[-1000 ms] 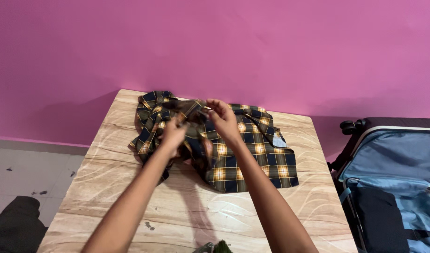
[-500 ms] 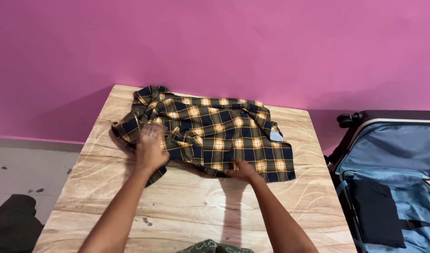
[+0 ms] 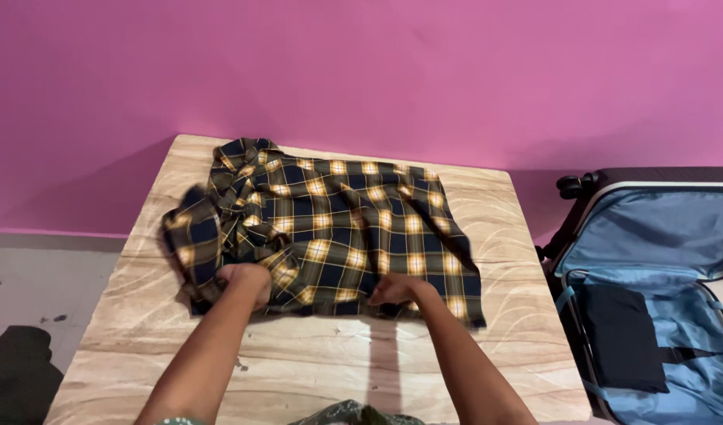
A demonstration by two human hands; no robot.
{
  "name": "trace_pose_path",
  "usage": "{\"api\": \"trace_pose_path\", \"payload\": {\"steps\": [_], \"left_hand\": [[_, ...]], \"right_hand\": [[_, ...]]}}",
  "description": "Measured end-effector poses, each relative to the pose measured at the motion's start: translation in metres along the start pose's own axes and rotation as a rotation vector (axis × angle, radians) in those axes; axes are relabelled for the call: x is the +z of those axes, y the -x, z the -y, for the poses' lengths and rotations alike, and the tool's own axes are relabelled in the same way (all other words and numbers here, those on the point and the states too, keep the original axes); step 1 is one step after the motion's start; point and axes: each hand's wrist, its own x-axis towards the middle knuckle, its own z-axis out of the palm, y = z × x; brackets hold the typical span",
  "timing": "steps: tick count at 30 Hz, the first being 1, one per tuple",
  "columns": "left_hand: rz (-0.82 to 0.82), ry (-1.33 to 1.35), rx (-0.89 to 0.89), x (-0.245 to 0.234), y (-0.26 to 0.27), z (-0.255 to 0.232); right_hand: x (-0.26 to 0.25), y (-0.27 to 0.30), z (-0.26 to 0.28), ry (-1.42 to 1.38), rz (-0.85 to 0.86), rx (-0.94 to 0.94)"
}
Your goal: The person picks up a shirt from a basket, spreads it on a table, and folds the sleeves and body before placing it into an open suitcase.
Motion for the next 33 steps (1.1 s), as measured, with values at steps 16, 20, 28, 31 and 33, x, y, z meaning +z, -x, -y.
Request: {"api": "trace_pose_path", "payload": {"steps": [16,20,28,31,33], "left_hand": [[-0.461,0.203,0.216,0.044,0.016,0.001],[-0.574,0.199,0.058,0.036,0.032,0.017],[-0.452,0.349,-0.080,0.015,0.023,0.038],[-0.337,0.260,-0.094,0.008,0.013,0.047],[-0.319,0.329,-0.137,0.005,0.005,0.054]], "right_hand": [[0.025,-0.014,-0.016,0.118,-0.292,-0.114],[0.024,-0.019,-0.014,-0.111,-0.160,0.158],[0.031,-0.066,-0.035,0.163,-0.132,0.118],[0.031,-0.066,-0.018,0.223,-0.095,0.247],[0.027,-0.061,0.002,0.355,-0.069,0.214]]}}
